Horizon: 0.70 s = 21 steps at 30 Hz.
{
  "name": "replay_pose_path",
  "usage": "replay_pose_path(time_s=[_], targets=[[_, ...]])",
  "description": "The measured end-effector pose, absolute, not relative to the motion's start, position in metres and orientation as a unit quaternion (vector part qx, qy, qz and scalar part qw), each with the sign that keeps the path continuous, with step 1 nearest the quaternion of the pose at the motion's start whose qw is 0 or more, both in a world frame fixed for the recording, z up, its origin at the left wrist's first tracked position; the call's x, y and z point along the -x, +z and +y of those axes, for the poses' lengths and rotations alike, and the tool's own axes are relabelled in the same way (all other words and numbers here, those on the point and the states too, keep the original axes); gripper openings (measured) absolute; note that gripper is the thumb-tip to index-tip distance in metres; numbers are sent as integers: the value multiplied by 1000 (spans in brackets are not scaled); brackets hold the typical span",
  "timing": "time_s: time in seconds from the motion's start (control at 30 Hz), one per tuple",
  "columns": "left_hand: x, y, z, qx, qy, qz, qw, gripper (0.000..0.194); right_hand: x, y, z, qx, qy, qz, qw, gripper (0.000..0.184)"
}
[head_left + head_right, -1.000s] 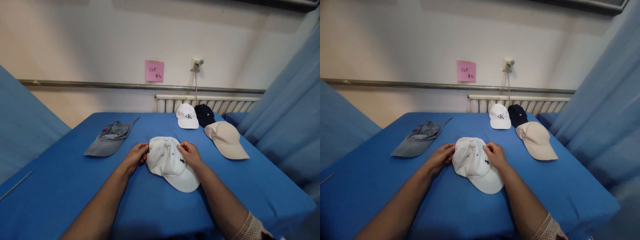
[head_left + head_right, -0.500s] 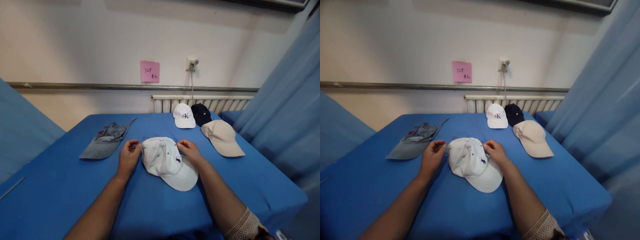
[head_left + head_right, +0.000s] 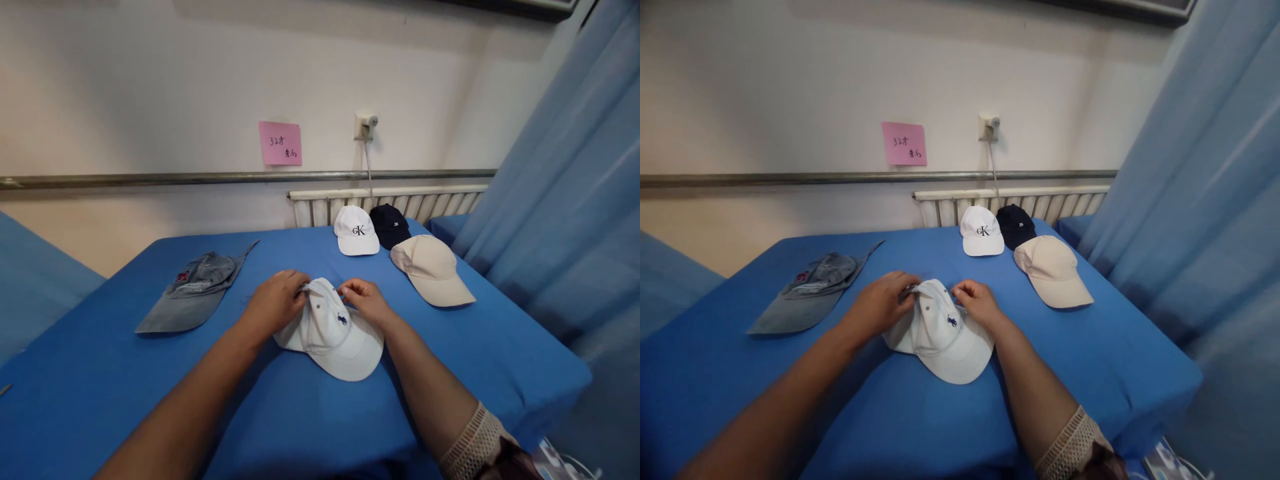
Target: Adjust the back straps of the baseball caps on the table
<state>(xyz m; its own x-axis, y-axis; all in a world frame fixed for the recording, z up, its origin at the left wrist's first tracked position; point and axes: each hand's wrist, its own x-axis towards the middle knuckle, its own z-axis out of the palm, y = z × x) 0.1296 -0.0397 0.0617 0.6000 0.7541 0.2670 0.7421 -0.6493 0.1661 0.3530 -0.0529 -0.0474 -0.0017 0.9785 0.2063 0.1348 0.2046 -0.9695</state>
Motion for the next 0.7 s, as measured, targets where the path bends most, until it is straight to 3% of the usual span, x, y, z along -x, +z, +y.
replay_pose_path(time_s=[0.13,0.23,0.33,0.53,0.7], targets=[[-119,71,-36,-888,188,409,94,23,-358,-53,-48,565,363,-549,497,21],[-122,78,-29,-897,192,380,116,22,-358,-51,-49,543,408,-554,482,22],[-142,85,-19,-913,179,355,94,21,-361,-45,-51,489,435,-532,537,27],[-218,98,14,-944,183,269,57,20,-410,-51,-57,537,336,-398,663,26],[-279,91,55,-941,192,267,83,29,-456,-68,-60,615,237,-364,658,23]])
